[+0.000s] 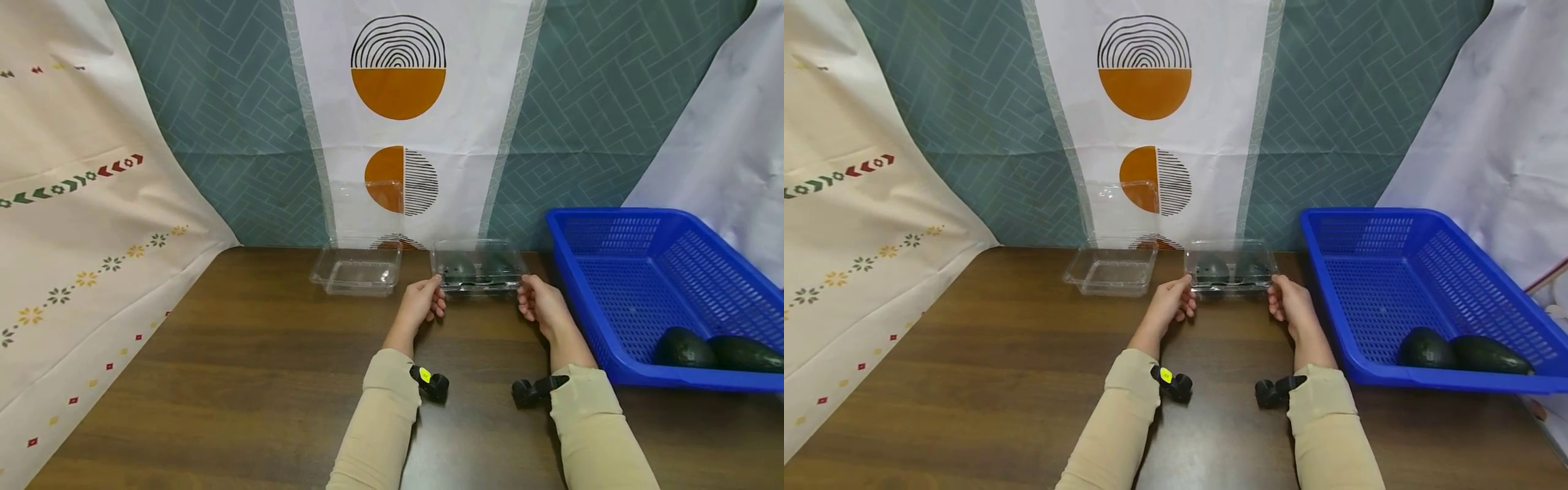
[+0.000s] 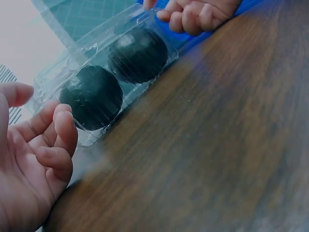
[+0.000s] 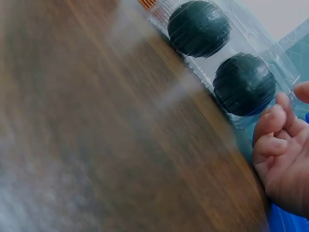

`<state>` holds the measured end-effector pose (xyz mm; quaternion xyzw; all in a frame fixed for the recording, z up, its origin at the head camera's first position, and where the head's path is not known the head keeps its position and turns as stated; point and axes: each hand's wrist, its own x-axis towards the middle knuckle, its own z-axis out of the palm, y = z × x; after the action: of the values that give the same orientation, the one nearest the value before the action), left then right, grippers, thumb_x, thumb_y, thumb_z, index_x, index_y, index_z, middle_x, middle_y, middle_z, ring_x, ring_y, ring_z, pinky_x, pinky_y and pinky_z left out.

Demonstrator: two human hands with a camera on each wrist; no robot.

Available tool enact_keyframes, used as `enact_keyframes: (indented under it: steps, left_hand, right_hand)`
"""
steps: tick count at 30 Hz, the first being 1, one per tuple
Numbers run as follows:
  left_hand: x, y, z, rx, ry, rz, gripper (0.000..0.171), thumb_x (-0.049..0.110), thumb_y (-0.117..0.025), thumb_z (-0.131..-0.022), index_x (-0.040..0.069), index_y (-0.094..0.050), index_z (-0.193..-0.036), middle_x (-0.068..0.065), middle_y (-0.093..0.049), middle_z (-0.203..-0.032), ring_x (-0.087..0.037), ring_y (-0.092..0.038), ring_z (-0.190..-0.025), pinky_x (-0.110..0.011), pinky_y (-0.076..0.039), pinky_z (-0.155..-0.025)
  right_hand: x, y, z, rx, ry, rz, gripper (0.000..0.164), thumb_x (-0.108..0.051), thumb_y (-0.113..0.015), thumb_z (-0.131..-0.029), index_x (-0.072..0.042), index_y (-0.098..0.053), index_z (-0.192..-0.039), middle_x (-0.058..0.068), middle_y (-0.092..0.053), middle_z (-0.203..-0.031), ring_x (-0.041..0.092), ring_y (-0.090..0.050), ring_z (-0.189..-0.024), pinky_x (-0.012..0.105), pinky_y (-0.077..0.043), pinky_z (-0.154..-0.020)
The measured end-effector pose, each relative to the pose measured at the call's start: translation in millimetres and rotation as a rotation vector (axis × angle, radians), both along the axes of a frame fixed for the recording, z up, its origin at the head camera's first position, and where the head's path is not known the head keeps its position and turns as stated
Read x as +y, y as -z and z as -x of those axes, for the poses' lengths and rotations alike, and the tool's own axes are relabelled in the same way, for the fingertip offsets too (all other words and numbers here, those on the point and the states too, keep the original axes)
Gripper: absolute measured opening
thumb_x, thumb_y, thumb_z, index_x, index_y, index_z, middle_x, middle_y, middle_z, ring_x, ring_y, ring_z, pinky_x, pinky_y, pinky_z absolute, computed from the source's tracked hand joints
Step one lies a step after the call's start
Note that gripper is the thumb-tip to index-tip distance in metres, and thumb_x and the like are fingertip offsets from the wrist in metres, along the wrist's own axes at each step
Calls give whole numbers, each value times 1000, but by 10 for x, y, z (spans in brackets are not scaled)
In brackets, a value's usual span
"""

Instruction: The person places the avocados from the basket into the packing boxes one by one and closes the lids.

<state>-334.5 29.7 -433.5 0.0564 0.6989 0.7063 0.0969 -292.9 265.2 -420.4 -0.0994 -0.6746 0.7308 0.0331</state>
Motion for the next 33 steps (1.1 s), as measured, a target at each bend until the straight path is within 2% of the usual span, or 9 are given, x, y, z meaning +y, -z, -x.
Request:
enact_keyframes:
  steps: [3, 5, 10, 17, 28, 33]
  left_hand:
    - [9, -1, 4, -30, 4, -38, 38, 35, -50, -94, 8, -55, -68, 0, -54, -54, -9, -51, -42, -19, -32, -37]
    - [15, -7, 3, -46, 3, -58, 36, 33, -50, -94, 8, -55, -68, -1, -54, -54, -8, -51, -42, -19, -32, -37]
    - [27, -26, -2, -57, -5, -86, 32, 29, -51, -93, 8, -54, -69, -1, -54, -55, -8, -50, -43, -18, -33, -36]
    - [39, -39, 1, -53, -22, -140, 26, 21, -53, -92, 9, -50, -69, 0, -53, -56, -7, -50, -43, -17, -34, -37]
    - [71, -45, 2, -49, -65, -168, 21, 12, -54, -90, 8, -53, -69, 1, -53, -54, -5, -49, -42, -16, -35, -37]
    - [86, -33, -6, -63, -72, -168, 22, 19, -55, -93, 8, -55, -74, 1, -58, -58, -6, -54, -46, -17, -38, -39]
  right_hand:
    - [23, -3, 0, -1, -50, 12, 34, -22, -40, -96, -13, -53, -66, -5, -46, -54, 5, -40, -42, 18, -29, -37]
    - [34, -1, 2, 5, -53, 28, 36, -19, -40, -95, -13, -55, -63, -6, -46, -53, 5, -38, -41, 17, -27, -37]
    - [47, 7, 3, 25, -31, 72, 39, -15, -40, -95, -14, -58, -60, -7, -46, -51, 3, -38, -39, 15, -28, -37]
    - [56, 18, 7, 49, -11, 76, 40, -11, -41, -94, -15, -58, -58, -6, -46, -50, 3, -38, -39, 15, -28, -37]
    - [38, 34, 27, 15, -8, 62, 38, -14, -41, -93, -14, -57, -59, -5, -48, -52, 4, -39, -40, 15, -30, -38]
    - [28, 38, 16, 8, 12, 79, 34, -16, -42, -94, -12, -57, -64, -4, -51, -54, 6, -46, -42, 17, -35, -39]
